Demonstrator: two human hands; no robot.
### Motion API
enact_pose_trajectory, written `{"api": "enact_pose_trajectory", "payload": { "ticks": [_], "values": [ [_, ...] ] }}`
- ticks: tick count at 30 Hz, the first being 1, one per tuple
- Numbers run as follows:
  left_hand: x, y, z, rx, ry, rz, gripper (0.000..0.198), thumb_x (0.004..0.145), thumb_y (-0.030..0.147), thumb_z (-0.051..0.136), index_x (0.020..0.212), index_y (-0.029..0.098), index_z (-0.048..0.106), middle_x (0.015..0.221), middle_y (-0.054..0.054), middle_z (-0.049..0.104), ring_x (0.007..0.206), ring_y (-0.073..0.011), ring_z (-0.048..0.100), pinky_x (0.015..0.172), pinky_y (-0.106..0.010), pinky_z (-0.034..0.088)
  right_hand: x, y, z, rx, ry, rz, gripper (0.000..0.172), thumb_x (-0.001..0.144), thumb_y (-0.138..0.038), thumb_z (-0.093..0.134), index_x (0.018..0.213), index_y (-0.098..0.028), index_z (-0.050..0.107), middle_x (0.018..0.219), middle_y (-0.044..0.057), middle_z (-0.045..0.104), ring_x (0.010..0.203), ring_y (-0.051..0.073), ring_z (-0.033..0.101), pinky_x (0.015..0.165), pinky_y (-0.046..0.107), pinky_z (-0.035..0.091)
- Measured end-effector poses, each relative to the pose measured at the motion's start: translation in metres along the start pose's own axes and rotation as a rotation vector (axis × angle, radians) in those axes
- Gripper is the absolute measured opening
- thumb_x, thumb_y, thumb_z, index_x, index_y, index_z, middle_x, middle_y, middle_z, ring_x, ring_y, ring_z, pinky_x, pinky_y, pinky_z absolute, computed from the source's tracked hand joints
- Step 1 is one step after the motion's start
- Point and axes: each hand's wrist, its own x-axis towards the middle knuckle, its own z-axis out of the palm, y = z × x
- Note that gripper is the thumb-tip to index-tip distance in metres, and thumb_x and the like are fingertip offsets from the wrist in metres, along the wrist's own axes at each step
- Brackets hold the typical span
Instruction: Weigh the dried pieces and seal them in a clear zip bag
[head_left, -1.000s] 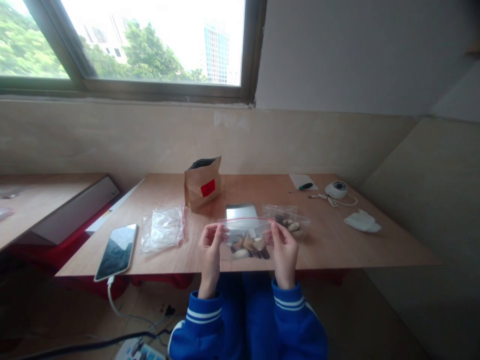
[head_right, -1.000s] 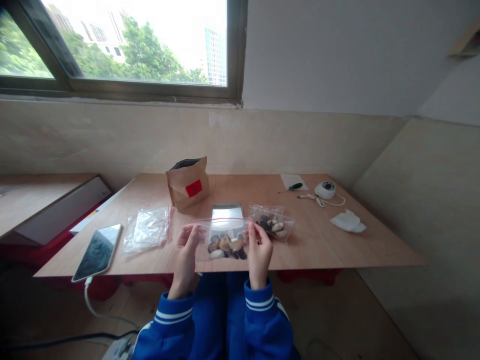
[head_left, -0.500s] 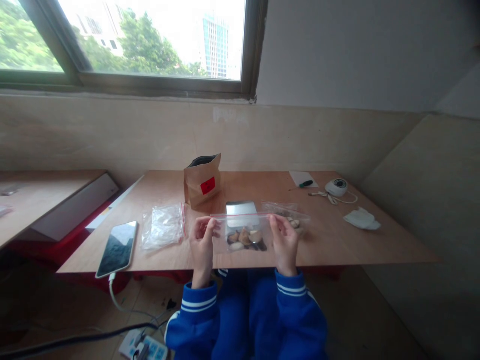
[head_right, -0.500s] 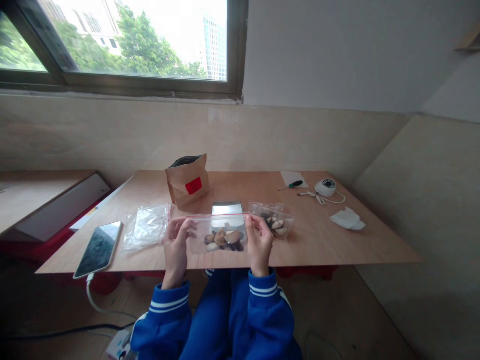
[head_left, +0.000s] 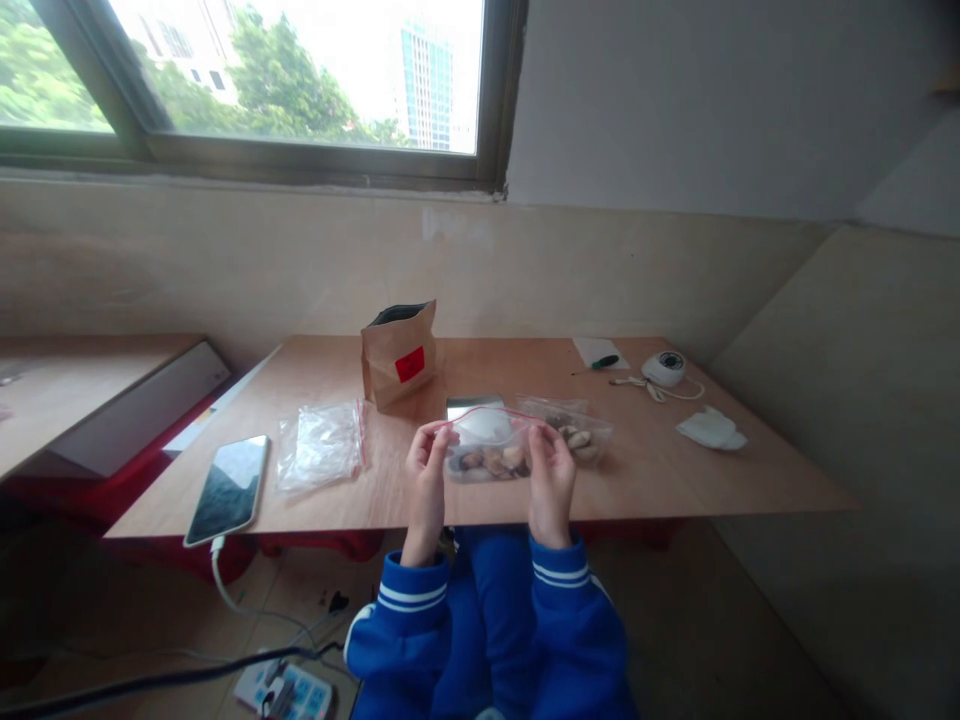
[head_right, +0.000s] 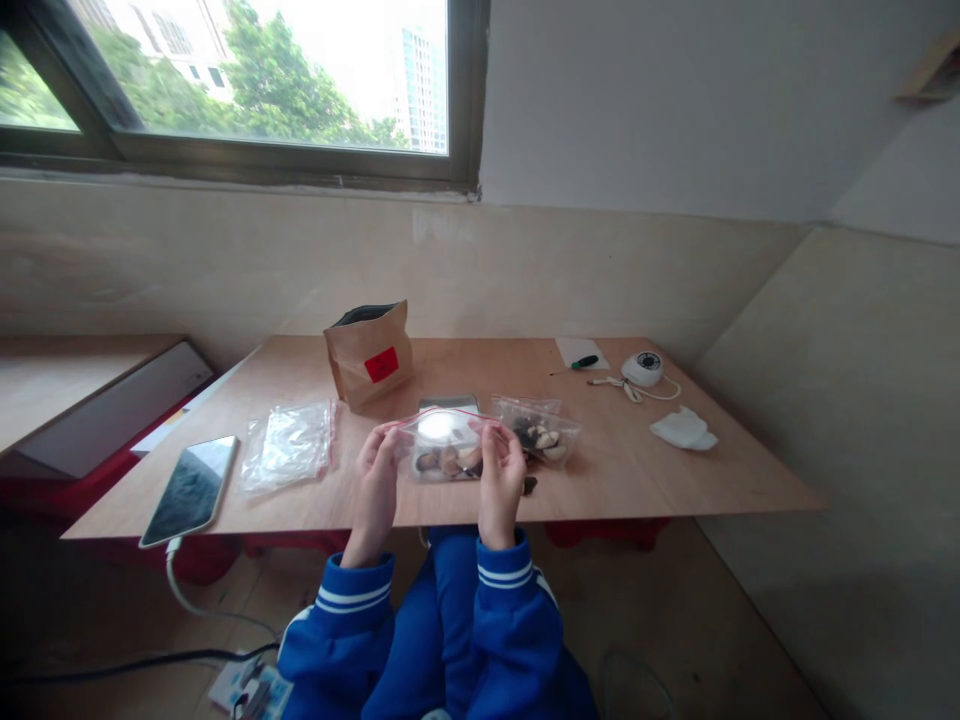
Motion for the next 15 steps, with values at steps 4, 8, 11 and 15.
{"api": "enact_pose_trajectory", "payload": {
  "ticks": [4, 8, 11, 15],
  "values": [
    [-0.002, 0.001, -0.003, 0.069, -0.033, 0.040, 0.024, 0.080, 0.041, 0.063, 0.081, 0.017, 0.064, 0.078, -0.001, 0.063, 0.076, -0.0121, 0.058, 0.071, -0.022, 0.044, 0.000, 0.000, -0.003, 0.028, -0.032, 0.033, 0.040, 0.081, -0.047, 0.062, 0.100, -0.012, 0.063, 0.106, 0.018, 0.070, 0.100, 0.027, 0.066, 0.092, 0.042, 0.050],
    [-0.001, 0.003, -0.008, 0.143, -0.027, 0.038, 0.027, 0.081, 0.043, 0.062, 0.083, 0.016, 0.067, 0.081, -0.003, 0.067, 0.079, -0.0144, 0.059, 0.075, -0.024, 0.046, 0.002, -0.002, -0.007, -0.066, -0.016, 0.010, 0.041, 0.077, -0.048, 0.066, 0.095, -0.012, 0.068, 0.102, 0.016, 0.072, 0.098, 0.027, 0.067, 0.090, 0.040, 0.050],
    [0.000, 0.007, -0.012, 0.200, 0.008, 0.065, 0.028, 0.080, 0.044, 0.063, 0.086, 0.016, 0.069, 0.089, -0.006, 0.070, 0.088, -0.0184, 0.062, 0.083, -0.029, 0.046, 0.003, -0.001, -0.010, -0.124, 0.045, 0.003, 0.044, 0.075, -0.050, 0.066, 0.095, -0.011, 0.069, 0.098, 0.016, 0.073, 0.095, 0.027, 0.067, 0.087, 0.039, 0.051],
    [0.004, 0.014, -0.018, 0.269, -0.005, 0.083, 0.030, 0.080, 0.045, 0.062, 0.088, 0.017, 0.070, 0.093, -0.007, 0.070, 0.092, -0.0205, 0.062, 0.086, -0.031, 0.046, 0.002, 0.000, -0.008, -0.127, 0.061, -0.019, 0.042, 0.075, -0.049, 0.066, 0.093, -0.011, 0.069, 0.095, 0.015, 0.073, 0.092, 0.026, 0.068, 0.084, 0.038, 0.052]
  ]
}}
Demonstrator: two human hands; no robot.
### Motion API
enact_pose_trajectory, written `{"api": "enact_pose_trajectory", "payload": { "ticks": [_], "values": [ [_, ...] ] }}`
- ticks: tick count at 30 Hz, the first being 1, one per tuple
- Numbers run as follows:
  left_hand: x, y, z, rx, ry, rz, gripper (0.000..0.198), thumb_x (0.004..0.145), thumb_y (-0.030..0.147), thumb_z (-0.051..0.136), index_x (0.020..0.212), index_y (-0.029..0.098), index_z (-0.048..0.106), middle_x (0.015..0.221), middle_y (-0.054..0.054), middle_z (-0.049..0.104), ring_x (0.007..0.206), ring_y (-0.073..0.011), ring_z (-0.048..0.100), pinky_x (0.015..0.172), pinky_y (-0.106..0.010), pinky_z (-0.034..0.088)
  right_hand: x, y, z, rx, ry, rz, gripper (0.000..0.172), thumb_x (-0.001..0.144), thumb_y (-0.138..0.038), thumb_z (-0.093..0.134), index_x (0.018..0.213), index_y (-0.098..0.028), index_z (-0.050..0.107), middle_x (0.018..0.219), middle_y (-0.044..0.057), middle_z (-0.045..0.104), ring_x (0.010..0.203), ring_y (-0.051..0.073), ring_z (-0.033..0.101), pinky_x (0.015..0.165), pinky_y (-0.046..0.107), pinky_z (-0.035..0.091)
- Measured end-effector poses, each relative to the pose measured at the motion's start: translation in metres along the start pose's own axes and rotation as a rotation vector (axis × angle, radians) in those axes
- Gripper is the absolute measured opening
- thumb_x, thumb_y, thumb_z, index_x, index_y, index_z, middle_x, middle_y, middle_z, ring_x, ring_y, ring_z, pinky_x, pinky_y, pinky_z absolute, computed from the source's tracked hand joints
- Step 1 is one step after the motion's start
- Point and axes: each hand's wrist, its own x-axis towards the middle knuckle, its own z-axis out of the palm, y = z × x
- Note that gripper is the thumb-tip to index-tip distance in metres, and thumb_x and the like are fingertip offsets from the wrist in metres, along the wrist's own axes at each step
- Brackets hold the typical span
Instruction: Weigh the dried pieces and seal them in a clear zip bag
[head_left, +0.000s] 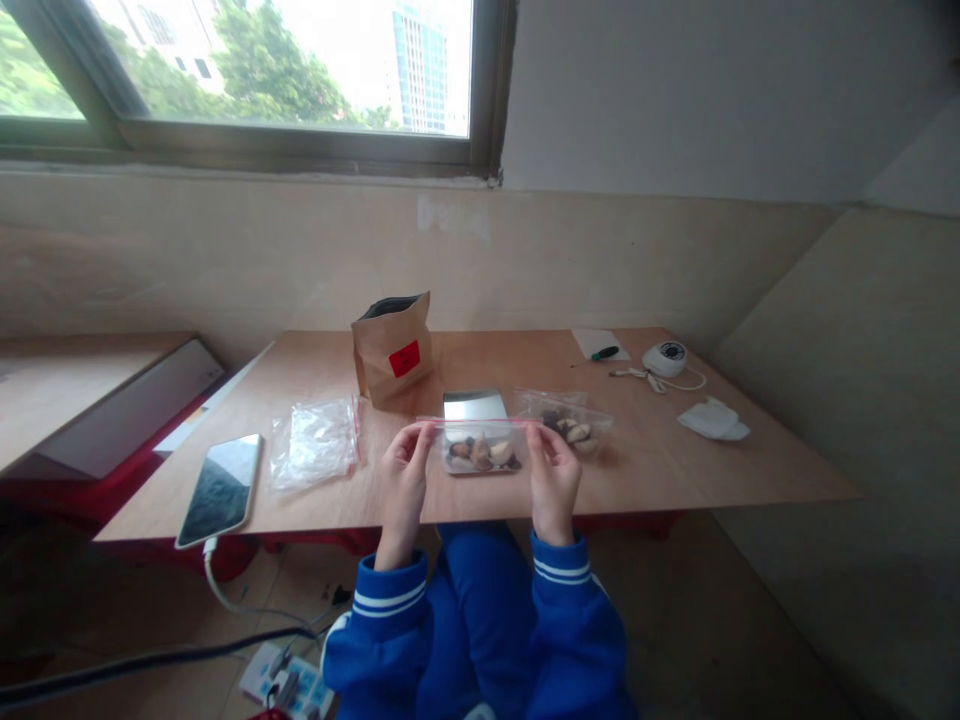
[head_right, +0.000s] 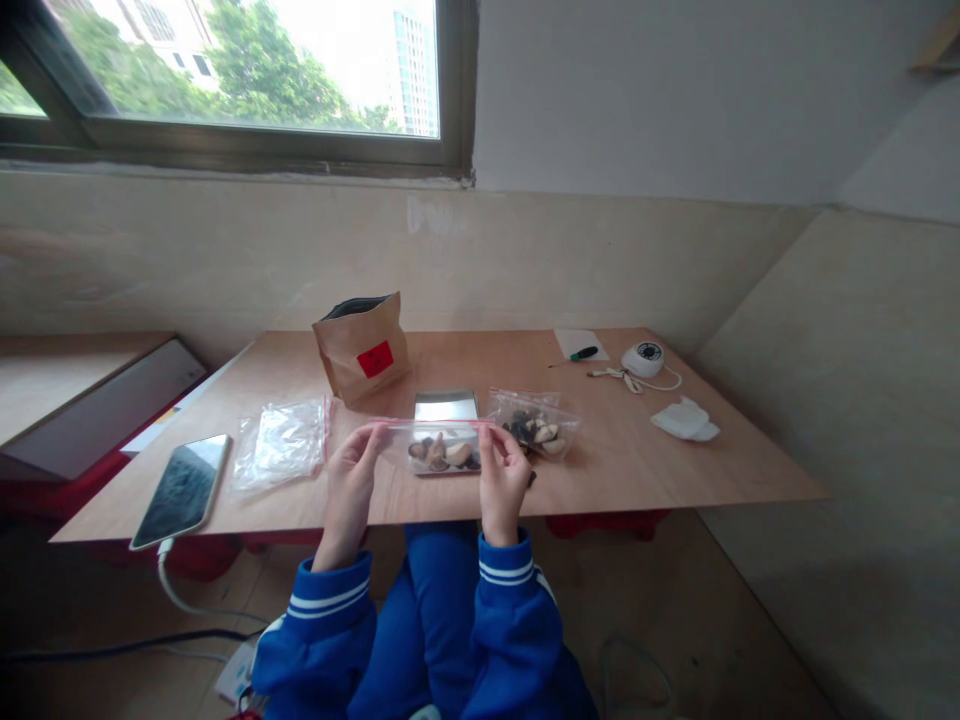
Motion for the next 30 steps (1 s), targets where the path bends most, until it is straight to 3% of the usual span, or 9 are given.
{"api": "enact_pose_trajectory", "payload": {
  "ticks": [5, 10, 15, 19, 24, 30],
  "values": [
    [0.003, 0.004, -0.006, 0.047, 0.091, 0.015, 0.030, 0.079, 0.046, 0.064, 0.083, 0.017, 0.067, 0.083, -0.005, 0.068, 0.084, -0.0184, 0.062, 0.079, -0.028, 0.047, -0.004, -0.002, 0.011, 0.038, -0.018, -0.006, 0.039, 0.075, -0.048, 0.066, 0.091, -0.012, 0.066, 0.093, 0.014, 0.073, 0.088, 0.025, 0.068, 0.082, 0.038, 0.053],
    [0.001, 0.004, 0.003, 0.013, 0.136, 0.030, 0.029, 0.081, 0.046, 0.062, 0.082, 0.017, 0.063, 0.080, -0.004, 0.066, 0.081, -0.0170, 0.062, 0.079, -0.029, 0.048, 0.000, -0.001, 0.019, 0.091, -0.043, -0.024, 0.037, 0.077, -0.051, 0.062, 0.089, -0.016, 0.058, 0.094, 0.012, 0.070, 0.091, 0.025, 0.067, 0.083, 0.040, 0.054],
    [0.002, -0.004, 0.014, -0.247, 0.031, -0.073, 0.027, 0.083, 0.044, 0.059, 0.090, 0.017, 0.060, 0.088, -0.003, 0.066, 0.086, -0.0151, 0.063, 0.081, -0.028, 0.049, 0.006, 0.003, 0.025, 0.193, -0.084, 0.001, 0.034, 0.080, -0.048, 0.061, 0.098, -0.019, 0.053, 0.101, 0.011, 0.067, 0.096, 0.024, 0.065, 0.082, 0.038, 0.054],
    [0.004, -0.005, 0.013, -0.230, -0.060, -0.076, 0.027, 0.079, 0.040, 0.065, 0.091, 0.016, 0.063, 0.090, -0.004, 0.066, 0.086, -0.0156, 0.062, 0.080, -0.026, 0.048, 0.007, 0.006, 0.029, 0.212, -0.152, 0.040, 0.041, 0.080, -0.043, 0.063, 0.111, -0.018, 0.055, 0.104, 0.010, 0.070, 0.098, 0.024, 0.066, 0.087, 0.040, 0.052],
    [0.005, -0.001, 0.011, -0.196, -0.037, -0.078, 0.027, 0.078, 0.041, 0.066, 0.085, 0.016, 0.066, 0.083, -0.003, 0.067, 0.079, -0.0145, 0.061, 0.075, -0.025, 0.047, 0.008, 0.007, 0.030, 0.150, -0.237, -0.004, 0.033, 0.083, -0.044, 0.059, 0.096, -0.015, 0.068, 0.104, 0.010, 0.072, 0.099, 0.024, 0.065, 0.090, 0.039, 0.049],
    [0.008, -0.001, 0.011, -0.188, -0.015, -0.097, 0.026, 0.076, 0.041, 0.068, 0.082, 0.015, 0.068, 0.080, -0.003, 0.068, 0.079, -0.0147, 0.061, 0.076, -0.025, 0.046, 0.014, 0.005, 0.021, 0.026, -0.189, -0.003, 0.034, 0.080, -0.047, 0.063, 0.090, -0.015, 0.070, 0.089, 0.008, 0.074, 0.083, 0.021, 0.066, 0.076, 0.032, 0.051]
  ]
}}
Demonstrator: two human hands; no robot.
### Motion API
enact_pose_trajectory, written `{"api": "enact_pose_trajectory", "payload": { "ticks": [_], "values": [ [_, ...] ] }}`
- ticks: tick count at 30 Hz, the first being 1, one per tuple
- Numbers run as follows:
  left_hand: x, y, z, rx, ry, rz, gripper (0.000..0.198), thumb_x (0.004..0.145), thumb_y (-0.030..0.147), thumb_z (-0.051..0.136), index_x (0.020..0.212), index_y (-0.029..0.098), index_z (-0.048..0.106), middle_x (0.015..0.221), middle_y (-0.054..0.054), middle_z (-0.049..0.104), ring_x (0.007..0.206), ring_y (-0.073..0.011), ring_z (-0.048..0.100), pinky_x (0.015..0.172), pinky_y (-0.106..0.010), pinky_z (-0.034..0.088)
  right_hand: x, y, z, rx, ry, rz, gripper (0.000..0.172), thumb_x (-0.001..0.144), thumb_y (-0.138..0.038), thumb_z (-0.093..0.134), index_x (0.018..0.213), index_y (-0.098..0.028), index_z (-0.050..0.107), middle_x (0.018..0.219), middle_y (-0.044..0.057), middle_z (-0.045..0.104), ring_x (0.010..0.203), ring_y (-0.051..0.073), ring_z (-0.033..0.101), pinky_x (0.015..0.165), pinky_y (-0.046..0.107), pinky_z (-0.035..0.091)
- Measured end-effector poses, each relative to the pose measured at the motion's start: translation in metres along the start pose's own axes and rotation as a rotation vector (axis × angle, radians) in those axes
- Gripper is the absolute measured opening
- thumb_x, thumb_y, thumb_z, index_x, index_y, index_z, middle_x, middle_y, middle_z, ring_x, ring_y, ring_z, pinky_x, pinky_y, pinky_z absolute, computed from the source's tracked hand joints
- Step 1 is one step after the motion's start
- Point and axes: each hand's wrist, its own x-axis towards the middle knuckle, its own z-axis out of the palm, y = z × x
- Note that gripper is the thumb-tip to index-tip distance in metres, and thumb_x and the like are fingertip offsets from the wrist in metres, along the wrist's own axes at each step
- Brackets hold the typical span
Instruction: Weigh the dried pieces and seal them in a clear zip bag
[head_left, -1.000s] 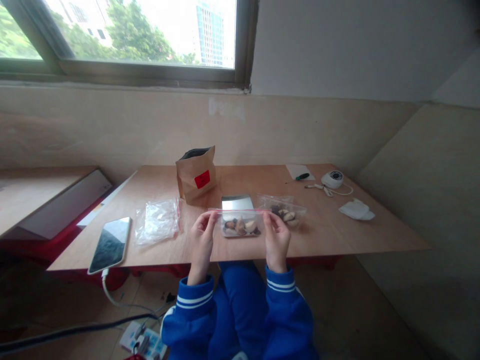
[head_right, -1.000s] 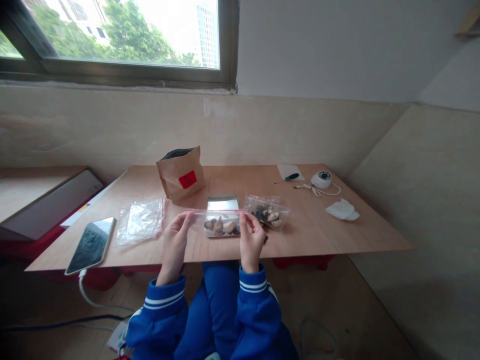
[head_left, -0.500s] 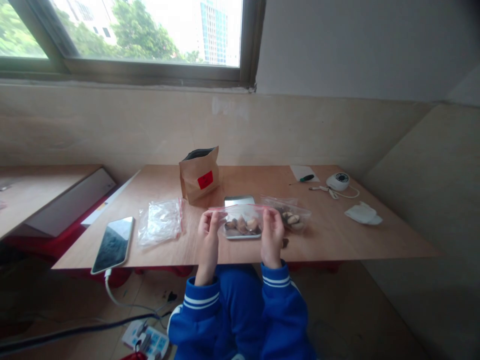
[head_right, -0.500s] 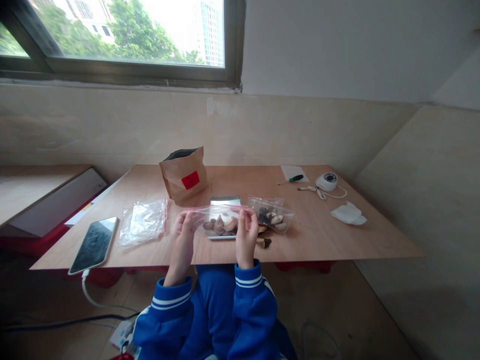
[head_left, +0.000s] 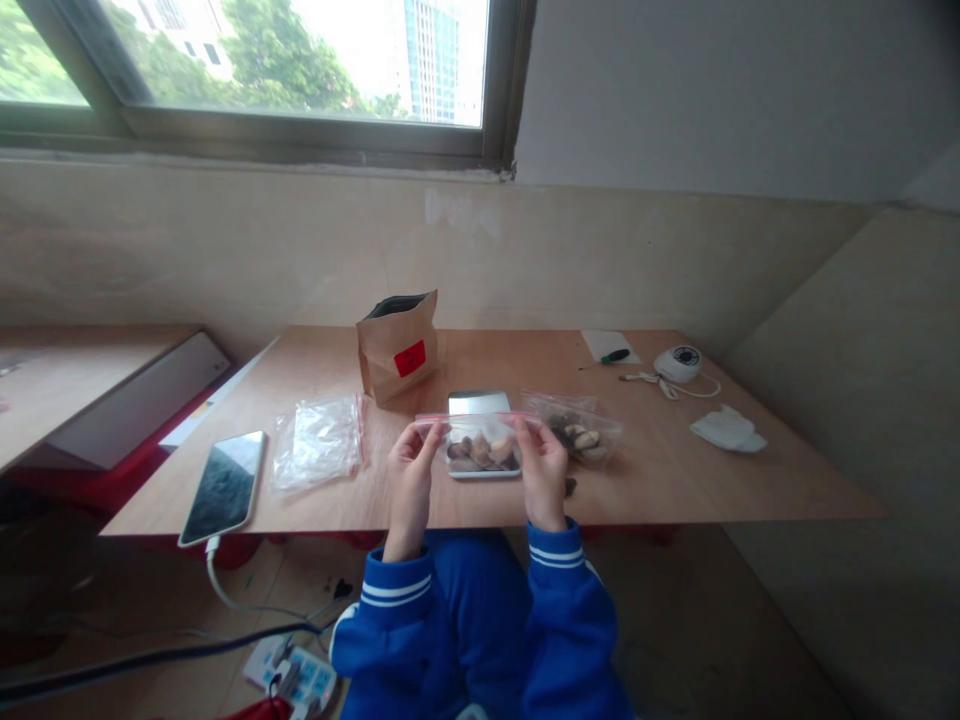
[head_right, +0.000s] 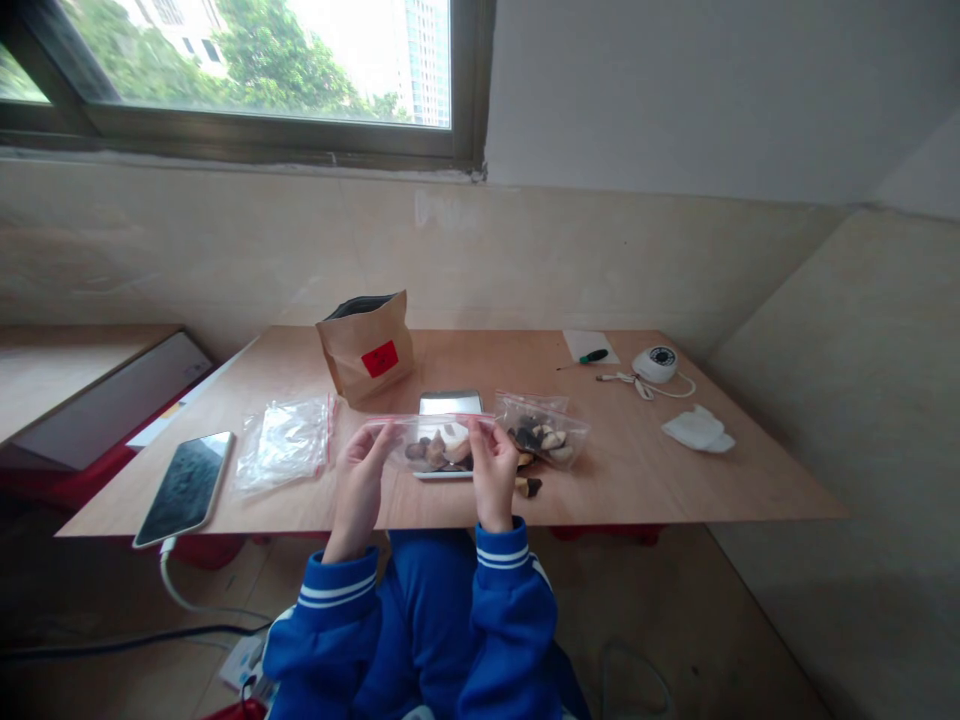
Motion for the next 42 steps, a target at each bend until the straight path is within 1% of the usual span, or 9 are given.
{"api": "enact_pose_trajectory", "payload": {
  "ticks": [9, 12, 15, 18, 21, 28, 32, 37, 42],
  "values": [
    [-0.001, 0.007, -0.007, 0.065, 0.101, 0.042, 0.022, 0.075, 0.038, 0.069, 0.078, 0.016, 0.067, 0.076, -0.002, 0.068, 0.077, -0.0153, 0.062, 0.075, -0.026, 0.047, -0.007, -0.012, 0.005, 0.042, 0.004, -0.024, 0.028, 0.080, -0.043, 0.064, 0.084, -0.016, 0.069, 0.087, 0.006, 0.073, 0.085, 0.021, 0.066, 0.081, 0.033, 0.050],
    [-0.002, 0.002, -0.005, 0.003, 0.053, 0.018, 0.023, 0.076, 0.039, 0.068, 0.080, 0.017, 0.065, 0.078, -0.002, 0.067, 0.077, -0.0144, 0.062, 0.075, -0.025, 0.048, -0.006, -0.011, 0.003, 0.036, 0.022, -0.058, 0.028, 0.082, -0.043, 0.062, 0.081, -0.016, 0.066, 0.084, 0.005, 0.072, 0.082, 0.019, 0.065, 0.081, 0.033, 0.049],
    [-0.003, -0.005, -0.002, -0.086, -0.054, -0.024, 0.029, 0.074, 0.038, 0.070, 0.095, 0.019, 0.064, 0.087, -0.002, 0.068, 0.082, -0.0150, 0.064, 0.076, -0.026, 0.049, -0.005, -0.011, 0.000, 0.050, 0.048, -0.037, 0.028, 0.083, -0.045, 0.059, 0.081, -0.017, 0.062, 0.081, 0.005, 0.069, 0.080, 0.019, 0.064, 0.080, 0.033, 0.049],
    [-0.003, -0.011, 0.000, -0.055, -0.109, -0.029, 0.031, 0.073, 0.036, 0.072, 0.097, 0.018, 0.065, 0.090, -0.003, 0.069, 0.086, -0.0164, 0.064, 0.078, -0.027, 0.049, -0.004, -0.010, -0.003, 0.156, -0.018, 0.037, 0.031, 0.080, -0.045, 0.063, 0.096, -0.019, 0.060, 0.090, 0.004, 0.069, 0.085, 0.018, 0.065, 0.083, 0.033, 0.051],
    [-0.003, -0.014, -0.001, 0.005, -0.086, -0.014, 0.024, 0.074, 0.036, 0.071, 0.088, 0.017, 0.068, 0.084, -0.002, 0.069, 0.082, -0.0154, 0.064, 0.076, -0.026, 0.049, -0.003, -0.006, -0.007, 0.237, -0.105, 0.084, 0.039, 0.076, -0.042, 0.069, 0.108, -0.021, 0.060, 0.100, 0.004, 0.069, 0.093, 0.018, 0.065, 0.087, 0.032, 0.050],
    [-0.002, -0.011, -0.009, 0.017, -0.059, -0.049, 0.029, 0.073, 0.037, 0.072, 0.093, 0.016, 0.071, 0.094, -0.006, 0.072, 0.091, -0.0184, 0.065, 0.083, -0.030, 0.049, -0.003, 0.000, -0.013, 0.064, -0.130, 0.094, 0.032, 0.072, -0.046, 0.072, 0.086, -0.017, 0.072, 0.088, 0.007, 0.074, 0.084, 0.021, 0.068, 0.079, 0.034, 0.053],
    [-0.008, -0.006, -0.013, 0.071, -0.053, -0.059, 0.027, 0.072, 0.039, 0.073, 0.084, 0.014, 0.072, 0.081, -0.005, 0.073, 0.079, -0.0180, 0.067, 0.075, -0.029, 0.052, -0.007, -0.002, -0.011, -0.028, -0.096, 0.021, 0.032, 0.073, -0.046, 0.071, 0.082, -0.016, 0.073, 0.085, 0.007, 0.075, 0.081, 0.021, 0.069, 0.076, 0.035, 0.054],
    [-0.015, -0.003, -0.016, 0.102, 0.045, 0.011, 0.025, 0.068, 0.038, 0.076, 0.077, 0.015, 0.071, 0.073, -0.003, 0.071, 0.068, -0.0165, 0.065, 0.064, -0.027, 0.052, -0.013, -0.007, -0.009, -0.121, -0.045, -0.047, 0.030, 0.075, -0.045, 0.069, 0.080, -0.015, 0.073, 0.078, 0.007, 0.073, 0.074, 0.020, 0.067, 0.071, 0.032, 0.053],
    [-0.016, 0.000, -0.014, 0.080, 0.061, 0.038, 0.025, 0.070, 0.038, 0.075, 0.075, 0.015, 0.069, 0.069, -0.002, 0.069, 0.064, -0.0138, 0.063, 0.061, -0.024, 0.050, -0.014, -0.015, -0.008, -0.040, -0.102, -0.048, 0.027, 0.075, -0.044, 0.070, 0.077, -0.017, 0.071, 0.080, 0.006, 0.074, 0.076, 0.019, 0.068, 0.074, 0.033, 0.053]
  ]
}}
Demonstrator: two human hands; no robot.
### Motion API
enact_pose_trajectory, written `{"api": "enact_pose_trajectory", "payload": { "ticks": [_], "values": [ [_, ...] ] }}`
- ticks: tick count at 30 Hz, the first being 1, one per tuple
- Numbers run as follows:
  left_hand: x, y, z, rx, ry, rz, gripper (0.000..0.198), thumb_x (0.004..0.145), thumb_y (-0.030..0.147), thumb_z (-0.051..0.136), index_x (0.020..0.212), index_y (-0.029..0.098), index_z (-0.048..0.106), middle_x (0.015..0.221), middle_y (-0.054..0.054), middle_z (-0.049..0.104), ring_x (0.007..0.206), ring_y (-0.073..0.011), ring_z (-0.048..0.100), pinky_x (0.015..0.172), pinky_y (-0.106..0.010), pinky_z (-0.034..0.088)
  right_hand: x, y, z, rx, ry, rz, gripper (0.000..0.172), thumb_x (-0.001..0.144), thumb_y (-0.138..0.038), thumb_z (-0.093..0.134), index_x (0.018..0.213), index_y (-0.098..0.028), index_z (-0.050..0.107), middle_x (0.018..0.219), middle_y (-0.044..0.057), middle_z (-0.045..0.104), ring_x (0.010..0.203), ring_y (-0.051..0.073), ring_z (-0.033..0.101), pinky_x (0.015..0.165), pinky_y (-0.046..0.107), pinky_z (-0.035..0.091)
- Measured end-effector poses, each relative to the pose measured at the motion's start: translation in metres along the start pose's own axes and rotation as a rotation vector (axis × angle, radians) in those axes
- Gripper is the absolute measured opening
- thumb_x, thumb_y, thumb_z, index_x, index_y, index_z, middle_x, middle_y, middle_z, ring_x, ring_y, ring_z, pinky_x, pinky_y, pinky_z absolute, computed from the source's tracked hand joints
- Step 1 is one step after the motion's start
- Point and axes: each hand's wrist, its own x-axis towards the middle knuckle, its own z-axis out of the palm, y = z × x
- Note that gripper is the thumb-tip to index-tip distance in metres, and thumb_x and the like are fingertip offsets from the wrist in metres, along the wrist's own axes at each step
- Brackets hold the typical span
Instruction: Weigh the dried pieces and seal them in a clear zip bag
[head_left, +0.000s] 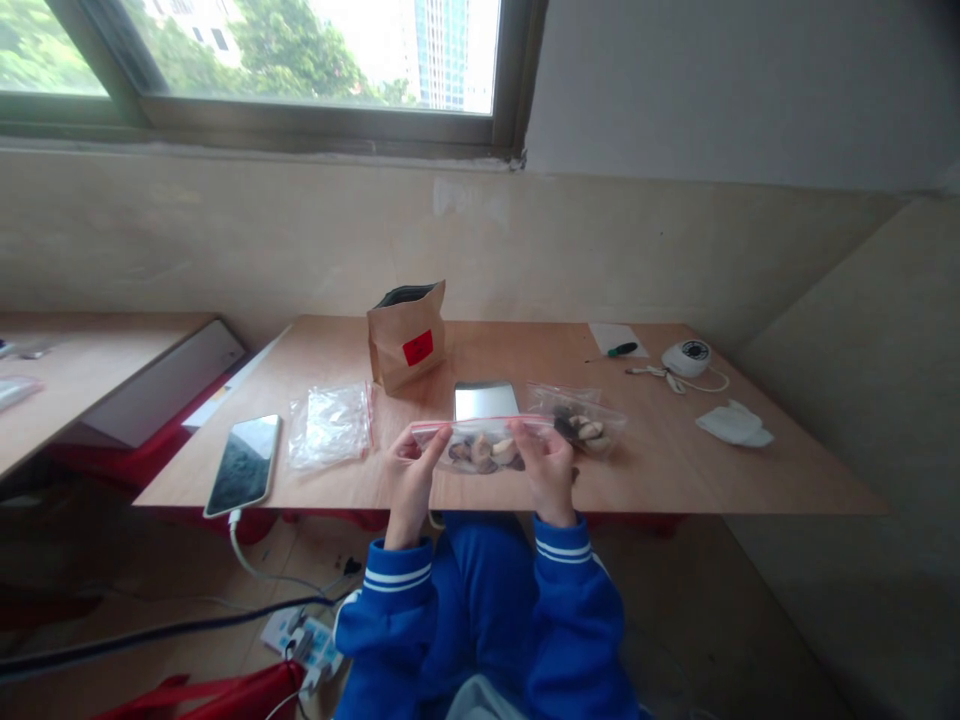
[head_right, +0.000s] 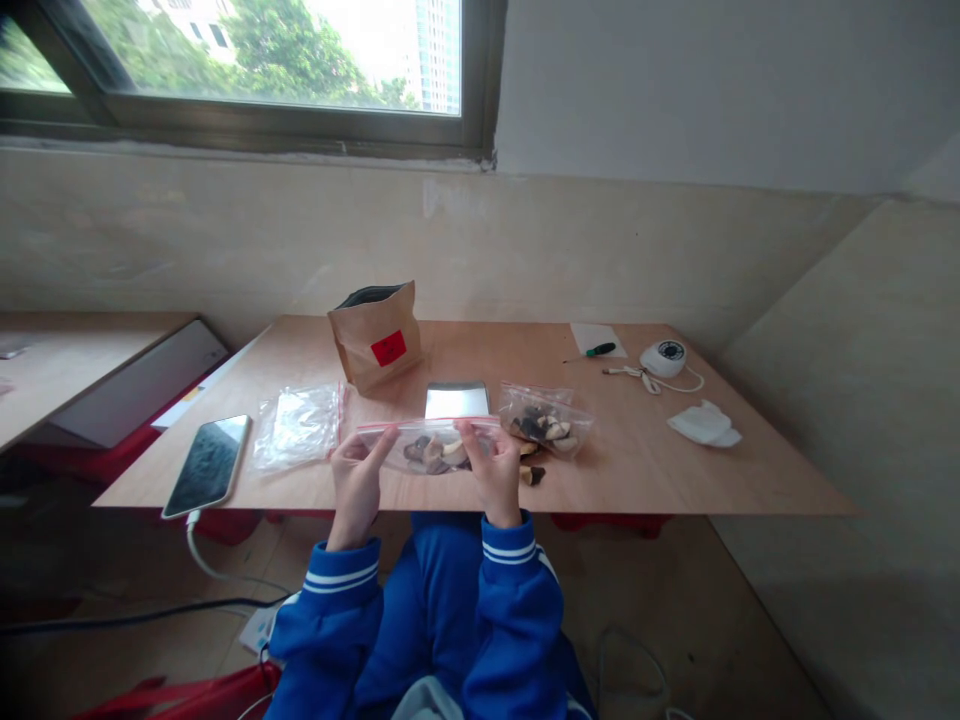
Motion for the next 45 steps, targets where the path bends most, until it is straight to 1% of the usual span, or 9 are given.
{"api": "enact_pose_trajectory", "payload": {
  "ticks": [4, 9, 14, 20, 25, 28, 34, 38, 45],
  "values": [
    [0.001, -0.002, 0.007, -0.084, -0.100, -0.015, 0.027, 0.071, 0.039, 0.073, 0.086, 0.017, 0.070, 0.082, -0.003, 0.071, 0.075, -0.0150, 0.065, 0.069, -0.024, 0.052, 0.003, 0.002, 0.000, 0.119, -0.010, 0.012, 0.024, 0.076, -0.043, 0.070, 0.074, -0.019, 0.069, 0.079, 0.004, 0.073, 0.078, 0.018, 0.068, 0.079, 0.032, 0.053],
    [0.002, -0.006, 0.013, -0.078, -0.206, -0.083, 0.024, 0.071, 0.035, 0.074, 0.084, 0.015, 0.071, 0.081, -0.004, 0.071, 0.076, -0.0161, 0.066, 0.069, -0.025, 0.052, 0.005, 0.005, -0.002, 0.217, -0.164, 0.077, 0.032, 0.073, -0.040, 0.073, 0.099, -0.021, 0.069, 0.092, 0.004, 0.073, 0.084, 0.017, 0.068, 0.080, 0.032, 0.054],
    [0.001, -0.010, 0.014, -0.154, -0.161, -0.092, 0.023, 0.069, 0.034, 0.075, 0.083, 0.016, 0.071, 0.079, -0.002, 0.070, 0.075, -0.0152, 0.066, 0.069, -0.025, 0.052, 0.004, 0.010, -0.003, 0.161, -0.081, 0.173, 0.027, 0.068, -0.042, 0.077, 0.080, -0.018, 0.072, 0.084, 0.006, 0.074, 0.078, 0.019, 0.069, 0.074, 0.030, 0.055],
    [-0.003, -0.012, 0.018, -0.201, -0.138, -0.085, 0.018, 0.069, 0.030, 0.075, 0.078, 0.015, 0.071, 0.075, -0.001, 0.068, 0.072, -0.0132, 0.065, 0.067, -0.023, 0.051, 0.002, 0.003, 0.000, 0.099, -0.067, 0.090, 0.025, 0.069, -0.040, 0.075, 0.078, -0.017, 0.071, 0.076, 0.004, 0.072, 0.070, 0.018, 0.067, 0.066, 0.029, 0.054],
    [-0.007, -0.008, 0.029, -0.213, -0.044, -0.077, 0.019, 0.070, 0.031, 0.074, 0.081, 0.016, 0.071, 0.077, -0.001, 0.070, 0.074, -0.0141, 0.066, 0.070, -0.024, 0.052, -0.001, -0.012, 0.003, -0.038, -0.001, -0.047, 0.019, 0.076, -0.036, 0.070, 0.076, -0.018, 0.068, 0.075, 0.002, 0.069, 0.072, 0.017, 0.065, 0.070, 0.028, 0.052],
    [-0.005, -0.005, 0.028, -0.139, -0.072, -0.055, 0.022, 0.071, 0.034, 0.074, 0.081, 0.015, 0.070, 0.078, -0.003, 0.070, 0.075, -0.0159, 0.066, 0.069, -0.025, 0.052, -0.001, -0.013, 0.004, -0.014, 0.033, -0.011, 0.021, 0.075, -0.039, 0.070, 0.074, -0.018, 0.068, 0.074, 0.003, 0.070, 0.070, 0.018, 0.065, 0.069, 0.029, 0.053],
    [-0.001, -0.001, 0.021, -0.076, -0.173, -0.109, 0.029, 0.069, 0.039, 0.074, 0.085, 0.015, 0.071, 0.080, -0.005, 0.072, 0.075, -0.0173, 0.067, 0.068, -0.026, 0.052, 0.004, -0.009, -0.002, 0.184, -0.160, 0.106, 0.034, 0.078, -0.041, 0.068, 0.105, -0.020, 0.070, 0.114, 0.007, 0.069, 0.103, 0.023, 0.064, 0.092, 0.037, 0.051],
    [-0.002, 0.003, 0.026, -0.057, -0.112, -0.119, 0.027, 0.068, 0.038, 0.075, 0.079, 0.014, 0.069, 0.072, -0.003, 0.070, 0.067, -0.0142, 0.064, 0.064, -0.024, 0.050, 0.005, -0.007, -0.004, 0.281, -0.269, 0.181, 0.028, 0.077, -0.039, 0.070, 0.099, -0.022, 0.073, 0.109, 0.007, 0.072, 0.101, 0.023, 0.066, 0.093, 0.039, 0.051],
    [-0.004, 0.007, 0.030, -0.089, -0.092, -0.114, 0.026, 0.067, 0.037, 0.076, 0.077, 0.014, 0.069, 0.074, -0.004, 0.070, 0.067, -0.0146, 0.065, 0.063, -0.024, 0.052, 0.003, -0.006, 0.003, 0.218, -0.181, 0.176, 0.023, 0.071, -0.039, 0.075, 0.084, -0.020, 0.075, 0.089, 0.007, 0.075, 0.088, 0.023, 0.070, 0.084, 0.038, 0.055]
  ]
}}
